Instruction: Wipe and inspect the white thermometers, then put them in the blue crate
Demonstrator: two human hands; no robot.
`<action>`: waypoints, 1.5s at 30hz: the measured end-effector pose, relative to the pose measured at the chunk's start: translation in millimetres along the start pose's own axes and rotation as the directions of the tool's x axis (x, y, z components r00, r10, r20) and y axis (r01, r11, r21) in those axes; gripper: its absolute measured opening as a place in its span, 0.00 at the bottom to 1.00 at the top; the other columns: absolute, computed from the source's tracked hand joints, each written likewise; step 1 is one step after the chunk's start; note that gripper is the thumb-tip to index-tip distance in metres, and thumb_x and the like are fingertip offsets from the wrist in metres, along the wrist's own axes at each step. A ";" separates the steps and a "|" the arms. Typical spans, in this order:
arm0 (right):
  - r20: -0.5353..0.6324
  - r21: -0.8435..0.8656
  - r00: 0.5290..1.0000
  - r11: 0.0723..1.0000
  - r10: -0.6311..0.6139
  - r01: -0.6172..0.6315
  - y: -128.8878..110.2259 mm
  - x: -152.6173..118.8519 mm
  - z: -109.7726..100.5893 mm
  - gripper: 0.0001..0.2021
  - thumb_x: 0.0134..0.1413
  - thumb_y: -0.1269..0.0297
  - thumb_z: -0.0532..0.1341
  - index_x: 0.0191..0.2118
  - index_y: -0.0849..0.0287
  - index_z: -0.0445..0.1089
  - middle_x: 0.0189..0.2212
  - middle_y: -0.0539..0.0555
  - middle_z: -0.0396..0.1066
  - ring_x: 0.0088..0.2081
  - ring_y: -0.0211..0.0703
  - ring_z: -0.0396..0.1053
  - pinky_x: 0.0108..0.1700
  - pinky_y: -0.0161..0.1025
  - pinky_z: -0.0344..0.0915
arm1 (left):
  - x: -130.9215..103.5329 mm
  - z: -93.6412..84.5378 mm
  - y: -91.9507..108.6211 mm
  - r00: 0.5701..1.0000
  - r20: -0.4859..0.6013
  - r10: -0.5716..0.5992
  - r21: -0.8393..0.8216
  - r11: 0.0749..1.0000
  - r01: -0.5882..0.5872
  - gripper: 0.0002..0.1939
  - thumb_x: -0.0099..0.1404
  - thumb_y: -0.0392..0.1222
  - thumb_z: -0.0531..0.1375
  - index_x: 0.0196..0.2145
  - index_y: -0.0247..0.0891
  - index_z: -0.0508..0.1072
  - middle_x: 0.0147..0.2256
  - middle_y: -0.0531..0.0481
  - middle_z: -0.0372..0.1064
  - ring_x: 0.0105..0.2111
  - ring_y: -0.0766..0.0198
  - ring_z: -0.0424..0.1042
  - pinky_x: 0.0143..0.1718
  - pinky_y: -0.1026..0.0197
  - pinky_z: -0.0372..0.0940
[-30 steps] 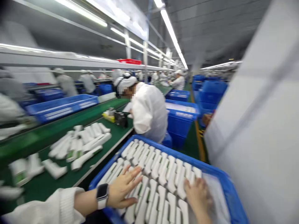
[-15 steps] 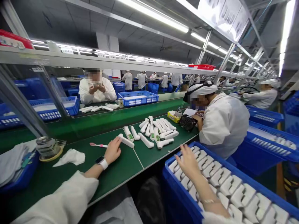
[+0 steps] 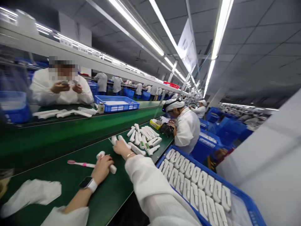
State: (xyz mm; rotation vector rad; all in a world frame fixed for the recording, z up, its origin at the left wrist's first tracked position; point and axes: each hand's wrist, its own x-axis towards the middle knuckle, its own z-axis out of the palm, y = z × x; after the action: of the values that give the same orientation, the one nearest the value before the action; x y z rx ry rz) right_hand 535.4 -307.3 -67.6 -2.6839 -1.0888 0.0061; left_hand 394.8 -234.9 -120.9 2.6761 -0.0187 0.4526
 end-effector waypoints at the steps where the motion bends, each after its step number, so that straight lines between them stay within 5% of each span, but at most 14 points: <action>1: 0.000 -0.015 1.000 1.000 0.018 -0.018 -0.8 3.5 6.4 0.15 0.59 0.60 0.59 0.49 0.61 0.65 0.47 0.57 0.66 0.46 0.46 0.67 0.47 0.50 0.66 | -4.2 -0.3 -3.4 1.000 -0.012 -0.004 -0.014 1.000 0.004 0.21 0.57 0.24 0.47 0.38 0.39 0.75 0.46 0.43 0.70 0.56 0.53 0.61 0.61 0.39 0.44; 7: -0.093 0.061 0.994 0.997 0.054 -0.048 7.0 -16.0 31.4 0.18 0.59 0.60 0.59 0.53 0.60 0.62 0.51 0.58 0.63 0.51 0.50 0.63 0.51 0.55 0.62 | -33.0 -4.8 -9.3 0.999 -0.036 -0.034 -0.042 0.999 0.032 0.20 0.63 0.33 0.45 0.44 0.41 0.74 0.52 0.46 0.67 0.57 0.53 0.60 0.59 0.42 0.54; 11: -0.140 0.227 0.990 0.974 0.036 -0.003 18.1 -35.7 44.9 0.19 0.59 0.61 0.58 0.55 0.59 0.60 0.51 0.58 0.63 0.51 0.51 0.63 0.52 0.55 0.62 | -39.7 0.2 1.2 0.965 -0.093 -0.246 -0.018 0.969 0.246 0.22 0.64 0.53 0.49 0.44 0.36 0.73 0.48 0.37 0.66 0.53 0.47 0.64 0.50 0.47 0.65; 14: -0.159 0.397 0.986 0.918 0.043 0.024 27.1 -36.6 53.4 0.21 0.60 0.61 0.57 0.57 0.59 0.59 0.52 0.59 0.63 0.53 0.51 0.62 0.54 0.56 0.60 | -38.7 11.0 7.7 0.924 -0.152 -0.351 0.137 0.918 0.371 0.31 0.58 0.58 0.54 0.50 0.32 0.70 0.56 0.30 0.57 0.60 0.35 0.51 0.52 0.39 0.60; 20: -0.117 0.776 0.984 0.630 0.137 0.005 43.2 -24.6 58.9 0.26 0.60 0.52 0.53 0.59 0.62 0.58 0.58 0.62 0.60 0.58 0.52 0.58 0.58 0.52 0.57 | -45.1 20.2 -4.8 0.906 -0.069 -0.419 0.142 0.894 0.424 0.30 0.58 0.45 0.54 0.59 0.37 0.60 0.64 0.31 0.38 0.63 0.31 0.38 0.53 0.35 0.57; 25: 0.012 0.941 0.980 0.328 0.198 -0.077 36.6 -29.2 54.2 0.28 0.59 0.46 0.48 0.57 0.60 0.62 0.53 0.58 0.66 0.54 0.51 0.64 0.53 0.49 0.65 | -41.6 -8.1 -22.7 0.816 -0.085 -0.572 -0.077 0.820 0.567 0.34 0.57 0.33 0.49 0.62 0.34 0.51 0.64 0.32 0.33 0.63 0.37 0.41 0.52 0.41 0.61; 28: 0.131 0.973 0.977 0.169 0.166 -0.159 19.6 -38.2 43.3 0.30 0.61 0.45 0.42 0.55 0.62 0.64 0.47 0.61 0.71 0.47 0.52 0.70 0.46 0.47 0.69 | -29.3 -35.9 -19.8 0.677 -0.072 -0.733 -0.426 0.636 0.643 0.34 0.57 0.34 0.50 0.61 0.26 0.50 0.61 0.30 0.46 0.61 0.43 0.51 0.59 0.42 0.53; 30: 0.208 0.971 0.970 0.092 0.124 -0.220 6.6 -44.2 33.2 0.31 0.60 0.44 0.41 0.53 0.63 0.66 0.47 0.62 0.71 0.44 0.52 0.71 0.42 0.46 0.70 | -18.8 -50.4 -11.0 0.604 0.111 -0.789 -0.774 0.312 0.551 0.35 0.56 0.35 0.53 0.61 0.26 0.49 0.59 0.31 0.54 0.59 0.47 0.57 0.60 0.46 0.54; 32: 0.265 0.963 0.961 0.039 0.080 -0.268 -7.0 -50.7 22.6 0.30 0.59 0.43 0.44 0.52 0.62 0.66 0.47 0.62 0.71 0.42 0.52 0.71 0.40 0.44 0.70 | -9.2 -58.7 2.9 0.626 0.223 -0.747 -0.946 -0.012 0.323 0.33 0.56 0.37 0.57 0.59 0.31 0.54 0.58 0.35 0.58 0.57 0.49 0.61 0.58 0.49 0.57; 34: 0.277 0.961 0.960 -0.036 0.045 -0.276 -21.5 -58.6 12.7 0.28 0.59 0.43 0.47 0.52 0.60 0.66 0.45 0.60 0.71 0.41 0.52 0.71 0.39 0.44 0.70 | -3.1 -63.1 19.8 0.686 0.220 -0.694 -0.975 -0.175 0.135 0.30 0.58 0.40 0.60 0.57 0.36 0.59 0.56 0.40 0.62 0.56 0.49 0.62 0.57 0.50 0.60; 37: 0.234 0.953 0.972 -0.200 -0.004 -0.229 -42.5 -71.2 0.0 0.26 0.59 0.45 0.49 0.56 0.56 0.61 0.47 0.60 0.70 0.44 0.54 0.70 0.41 0.47 0.70 | -2.2 -69.3 42.7 0.739 0.193 -0.646 -0.957 -0.291 -0.005 0.30 0.60 0.41 0.60 0.58 0.43 0.59 0.54 0.45 0.66 0.55 0.50 0.64 0.54 0.51 0.64; 45: 0.278 0.886 0.958 -0.369 -0.065 -0.282 -47.6 -83.8 -7.0 0.22 0.61 0.49 0.50 0.59 0.46 0.57 0.52 0.56 0.67 0.51 0.57 0.66 0.42 0.51 0.72 | -8.2 -78.7 57.4 0.730 0.206 -0.652 -0.926 -0.371 -0.070 0.24 0.64 0.37 0.58 0.57 0.50 0.61 0.56 0.49 0.63 0.57 0.54 0.61 0.54 0.57 0.63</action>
State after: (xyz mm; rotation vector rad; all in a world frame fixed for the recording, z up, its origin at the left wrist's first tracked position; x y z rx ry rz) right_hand 443.0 -333.5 -57.4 -0.9568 -0.2731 0.8991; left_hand 357.9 -255.2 -32.7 0.6020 0.4002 0.4982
